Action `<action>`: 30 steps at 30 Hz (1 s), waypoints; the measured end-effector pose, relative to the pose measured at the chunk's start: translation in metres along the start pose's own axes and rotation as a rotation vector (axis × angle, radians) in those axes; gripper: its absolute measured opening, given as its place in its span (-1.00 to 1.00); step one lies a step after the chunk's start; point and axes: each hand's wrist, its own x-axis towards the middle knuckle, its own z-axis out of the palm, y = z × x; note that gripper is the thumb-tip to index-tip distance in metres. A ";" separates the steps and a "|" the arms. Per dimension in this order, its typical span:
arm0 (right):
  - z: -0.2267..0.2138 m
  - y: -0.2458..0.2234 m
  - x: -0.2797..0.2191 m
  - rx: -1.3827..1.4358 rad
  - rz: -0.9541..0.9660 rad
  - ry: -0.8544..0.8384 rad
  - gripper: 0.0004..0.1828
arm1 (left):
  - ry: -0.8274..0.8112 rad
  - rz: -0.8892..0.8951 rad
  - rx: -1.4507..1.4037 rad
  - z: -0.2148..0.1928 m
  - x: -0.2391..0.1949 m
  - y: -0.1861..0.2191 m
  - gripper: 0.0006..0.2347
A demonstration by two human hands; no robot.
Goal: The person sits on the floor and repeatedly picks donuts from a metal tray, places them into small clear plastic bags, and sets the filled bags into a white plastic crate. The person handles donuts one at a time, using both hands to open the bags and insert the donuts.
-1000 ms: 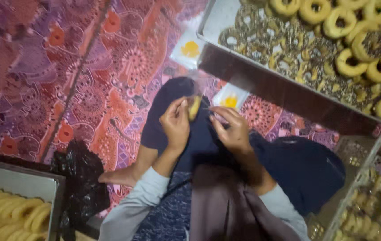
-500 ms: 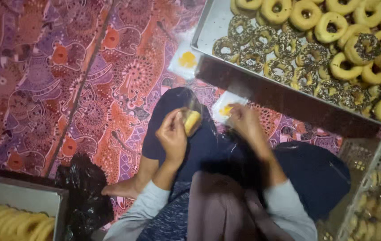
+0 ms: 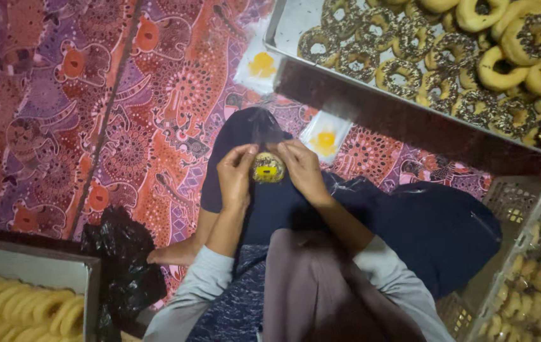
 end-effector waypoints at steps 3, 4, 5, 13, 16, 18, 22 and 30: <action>-0.005 -0.034 0.007 -0.180 -0.254 0.245 -0.77 | -0.019 0.194 -0.050 0.002 0.003 0.007 -0.94; -0.007 -0.039 0.007 -0.221 -0.340 0.331 -0.78 | -0.011 0.259 -0.067 0.000 -0.003 0.007 -0.95; -0.007 -0.039 0.007 -0.208 -0.352 0.324 -0.79 | 0.000 0.325 -0.089 0.000 -0.008 0.006 -0.93; -0.037 0.041 -0.008 -0.163 -0.126 0.252 -0.86 | -0.248 0.329 0.226 0.026 -0.005 0.012 -0.81; -0.038 0.044 0.001 0.002 -0.136 0.257 -0.82 | -0.276 0.398 0.253 0.041 -0.005 0.015 -0.91; -0.044 0.048 0.009 -0.093 -0.273 0.244 -0.86 | -0.204 0.343 0.244 0.048 0.006 0.016 -0.89; -0.030 0.105 -0.016 0.174 -0.087 0.099 -0.92 | -0.018 0.297 0.514 0.027 -0.024 0.008 -0.84; -0.108 0.115 -0.004 -0.014 0.119 0.325 -0.60 | -0.278 0.368 0.590 0.108 0.001 -0.044 -0.81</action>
